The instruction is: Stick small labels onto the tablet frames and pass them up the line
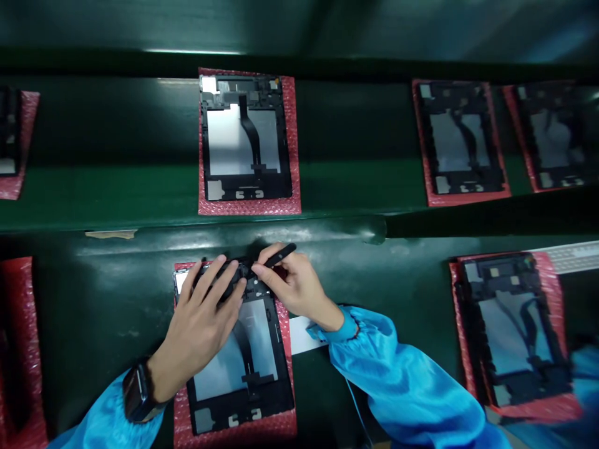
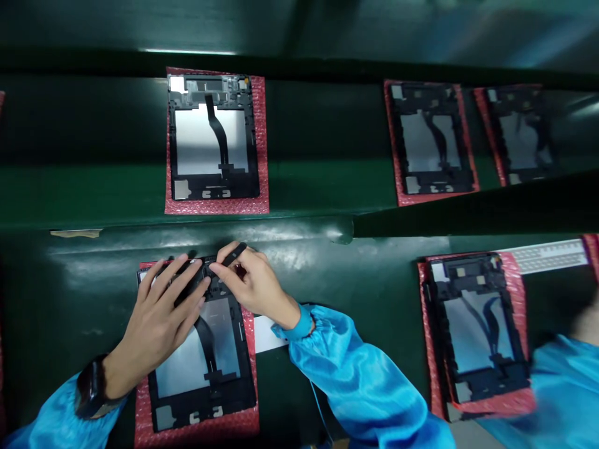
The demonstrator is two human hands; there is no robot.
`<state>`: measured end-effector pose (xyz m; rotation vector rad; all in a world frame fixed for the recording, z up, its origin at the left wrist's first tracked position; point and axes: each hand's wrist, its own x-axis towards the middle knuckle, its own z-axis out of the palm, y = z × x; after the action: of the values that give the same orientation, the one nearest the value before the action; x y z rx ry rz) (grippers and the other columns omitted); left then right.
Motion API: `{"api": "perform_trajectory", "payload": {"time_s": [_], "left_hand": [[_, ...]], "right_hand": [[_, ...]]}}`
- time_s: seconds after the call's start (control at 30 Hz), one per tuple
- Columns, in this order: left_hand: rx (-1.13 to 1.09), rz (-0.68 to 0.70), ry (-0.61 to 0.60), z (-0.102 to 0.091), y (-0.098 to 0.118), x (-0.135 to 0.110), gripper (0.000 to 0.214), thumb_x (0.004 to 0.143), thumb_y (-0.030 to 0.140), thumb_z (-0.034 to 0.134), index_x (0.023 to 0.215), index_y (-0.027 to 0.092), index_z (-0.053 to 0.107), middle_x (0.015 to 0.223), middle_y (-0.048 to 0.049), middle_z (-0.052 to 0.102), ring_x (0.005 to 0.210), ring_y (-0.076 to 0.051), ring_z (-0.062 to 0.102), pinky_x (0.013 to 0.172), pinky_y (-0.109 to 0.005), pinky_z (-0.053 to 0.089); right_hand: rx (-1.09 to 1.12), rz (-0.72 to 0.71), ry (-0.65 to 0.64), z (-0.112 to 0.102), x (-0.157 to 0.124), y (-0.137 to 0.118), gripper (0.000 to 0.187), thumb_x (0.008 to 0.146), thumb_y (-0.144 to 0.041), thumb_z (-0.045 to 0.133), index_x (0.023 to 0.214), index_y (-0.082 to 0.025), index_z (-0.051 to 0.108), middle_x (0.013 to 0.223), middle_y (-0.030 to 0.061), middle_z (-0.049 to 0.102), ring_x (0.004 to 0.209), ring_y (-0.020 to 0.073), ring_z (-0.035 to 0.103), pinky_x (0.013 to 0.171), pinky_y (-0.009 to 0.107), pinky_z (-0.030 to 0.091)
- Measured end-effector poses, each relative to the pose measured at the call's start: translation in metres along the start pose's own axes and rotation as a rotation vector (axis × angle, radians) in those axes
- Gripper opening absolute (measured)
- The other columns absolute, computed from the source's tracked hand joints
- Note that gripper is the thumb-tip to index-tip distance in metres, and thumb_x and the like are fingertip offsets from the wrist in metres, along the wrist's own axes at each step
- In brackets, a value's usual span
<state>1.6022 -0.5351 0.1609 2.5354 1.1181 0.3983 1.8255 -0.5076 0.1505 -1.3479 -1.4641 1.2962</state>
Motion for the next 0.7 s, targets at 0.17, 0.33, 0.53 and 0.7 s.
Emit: {"api": "perform_trajectory", "payload": {"time_s": [0.17, 0.33, 0.53, 0.7], "left_hand": [[0.126, 0.041, 0.001, -0.006, 0.016, 0.010, 0.040, 0.102, 0.022, 0.064, 0.139, 0.010, 0.066, 0.157, -0.0183, 0.059, 0.158, -0.038, 0.041, 0.133, -0.061, 0.026], [-0.012, -0.017, 0.054, -0.019, 0.009, 0.014, 0.035, 0.099, 0.014, 0.065, 0.133, 0.015, 0.066, 0.152, -0.0181, 0.063, 0.153, -0.037, 0.049, 0.122, -0.060, 0.042], [-0.184, 0.056, -0.008, -0.035, 0.055, 0.027, 0.047, 0.097, 0.012, 0.065, 0.144, 0.016, 0.062, 0.157, -0.0177, 0.058, 0.157, -0.035, 0.043, 0.123, -0.060, 0.040], [-0.146, 0.358, -0.296, -0.021, 0.127, 0.036, 0.051, 0.095, 0.021, 0.059, 0.145, 0.007, 0.062, 0.160, -0.0204, 0.055, 0.152, -0.037, 0.048, 0.130, -0.057, 0.030]], "right_hand": [[-0.056, -0.037, 0.108, -0.021, -0.003, -0.023, 0.010, 0.103, -0.023, 0.068, 0.094, -0.021, 0.066, 0.084, -0.0004, 0.067, 0.064, 0.0119, 0.059, 0.059, 0.027, 0.047], [-0.151, 0.015, 0.232, -0.094, -0.051, -0.067, 0.003, 0.102, -0.023, 0.071, 0.100, -0.024, 0.071, 0.088, 0.0026, 0.071, 0.079, 0.0186, 0.070, 0.071, 0.032, 0.055], [-0.164, 0.171, 0.070, -0.128, -0.122, -0.057, 0.008, 0.103, -0.027, 0.070, 0.096, -0.023, 0.070, 0.085, 0.0022, 0.070, 0.075, 0.0181, 0.068, 0.070, 0.031, 0.054], [-0.087, 0.159, 0.053, -0.129, -0.137, -0.041, 0.013, 0.105, -0.033, 0.066, 0.096, -0.023, 0.067, 0.083, 0.0019, 0.066, 0.077, 0.0189, 0.064, 0.073, 0.033, 0.053]]}}
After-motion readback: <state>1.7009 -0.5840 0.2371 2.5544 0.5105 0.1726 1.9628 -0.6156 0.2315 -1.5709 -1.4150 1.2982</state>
